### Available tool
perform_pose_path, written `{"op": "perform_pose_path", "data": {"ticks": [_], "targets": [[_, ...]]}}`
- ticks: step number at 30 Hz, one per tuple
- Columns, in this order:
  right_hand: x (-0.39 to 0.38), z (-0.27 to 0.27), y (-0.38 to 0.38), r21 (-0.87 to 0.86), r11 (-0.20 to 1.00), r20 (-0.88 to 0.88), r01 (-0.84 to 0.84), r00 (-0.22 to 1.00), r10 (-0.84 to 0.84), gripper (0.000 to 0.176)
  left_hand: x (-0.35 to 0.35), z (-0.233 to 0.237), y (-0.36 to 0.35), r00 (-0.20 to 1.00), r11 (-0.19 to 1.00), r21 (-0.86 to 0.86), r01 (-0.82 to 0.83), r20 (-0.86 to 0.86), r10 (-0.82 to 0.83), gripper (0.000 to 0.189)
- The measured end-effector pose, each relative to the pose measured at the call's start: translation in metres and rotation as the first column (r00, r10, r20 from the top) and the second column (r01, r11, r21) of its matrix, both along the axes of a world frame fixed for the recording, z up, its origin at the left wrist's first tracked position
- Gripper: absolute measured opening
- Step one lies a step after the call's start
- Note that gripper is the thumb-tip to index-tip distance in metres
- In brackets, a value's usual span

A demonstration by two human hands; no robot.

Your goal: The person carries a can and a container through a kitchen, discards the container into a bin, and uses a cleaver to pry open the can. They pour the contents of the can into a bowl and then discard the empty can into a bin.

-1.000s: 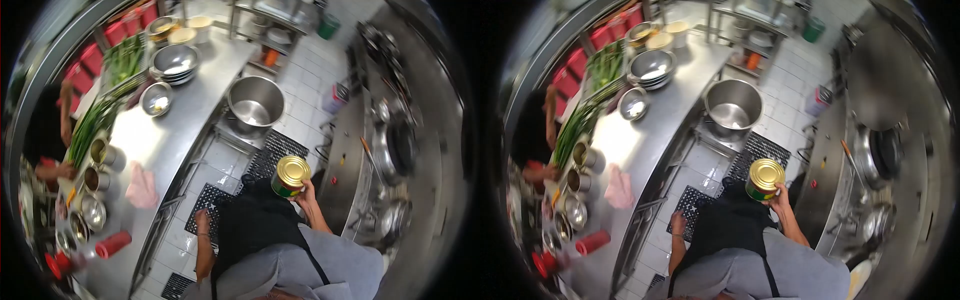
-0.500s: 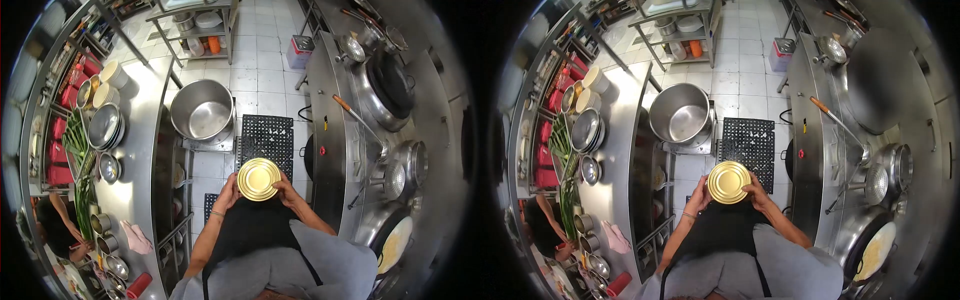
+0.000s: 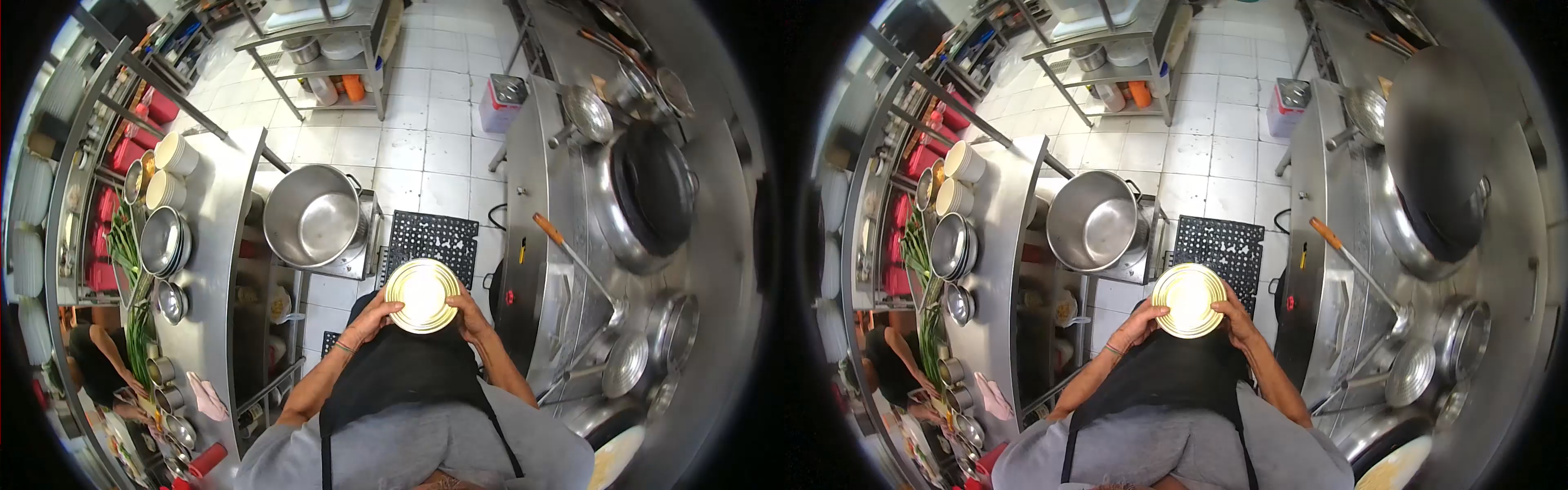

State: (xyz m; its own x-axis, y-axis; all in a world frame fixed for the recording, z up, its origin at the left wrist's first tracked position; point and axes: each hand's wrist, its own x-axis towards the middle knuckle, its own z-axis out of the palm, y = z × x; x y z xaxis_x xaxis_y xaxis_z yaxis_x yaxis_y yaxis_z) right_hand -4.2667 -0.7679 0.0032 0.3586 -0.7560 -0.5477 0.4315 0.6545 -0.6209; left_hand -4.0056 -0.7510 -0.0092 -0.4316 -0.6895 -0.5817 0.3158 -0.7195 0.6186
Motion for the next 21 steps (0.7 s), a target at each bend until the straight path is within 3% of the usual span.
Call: {"op": "perform_pose_path", "data": {"ticks": [9, 15, 17, 21], "targets": [[0.003, 0.009, -0.149, -0.13, 0.991, -0.053, -0.032, 0.998, 0.026, 0.086, -0.008, 0.008, -0.135, 0.971, 0.972, -0.055, -0.227, -0.087, 0.221, 0.075], [0.006, 0.024, -0.289, -0.161, 0.985, -0.148, -0.062, 0.988, 0.038, 0.087, -0.008, -0.013, -0.29, 0.957, 0.905, -0.321, -0.279, -0.177, 0.232, 0.076], [0.017, 0.048, -0.335, -0.143, 0.987, -0.186, -0.07, 0.982, 0.042, 0.087, 0.002, 0.009, -0.336, 0.963, 0.919, -0.294, -0.262, -0.136, 0.231, 0.08], [0.034, 0.058, -0.413, -0.158, 0.98, -0.18, -0.124, 0.979, 0.095, 0.085, 0.017, 0.009, -0.403, 0.953, 0.891, -0.338, -0.302, -0.124, 0.276, 0.08]]}}
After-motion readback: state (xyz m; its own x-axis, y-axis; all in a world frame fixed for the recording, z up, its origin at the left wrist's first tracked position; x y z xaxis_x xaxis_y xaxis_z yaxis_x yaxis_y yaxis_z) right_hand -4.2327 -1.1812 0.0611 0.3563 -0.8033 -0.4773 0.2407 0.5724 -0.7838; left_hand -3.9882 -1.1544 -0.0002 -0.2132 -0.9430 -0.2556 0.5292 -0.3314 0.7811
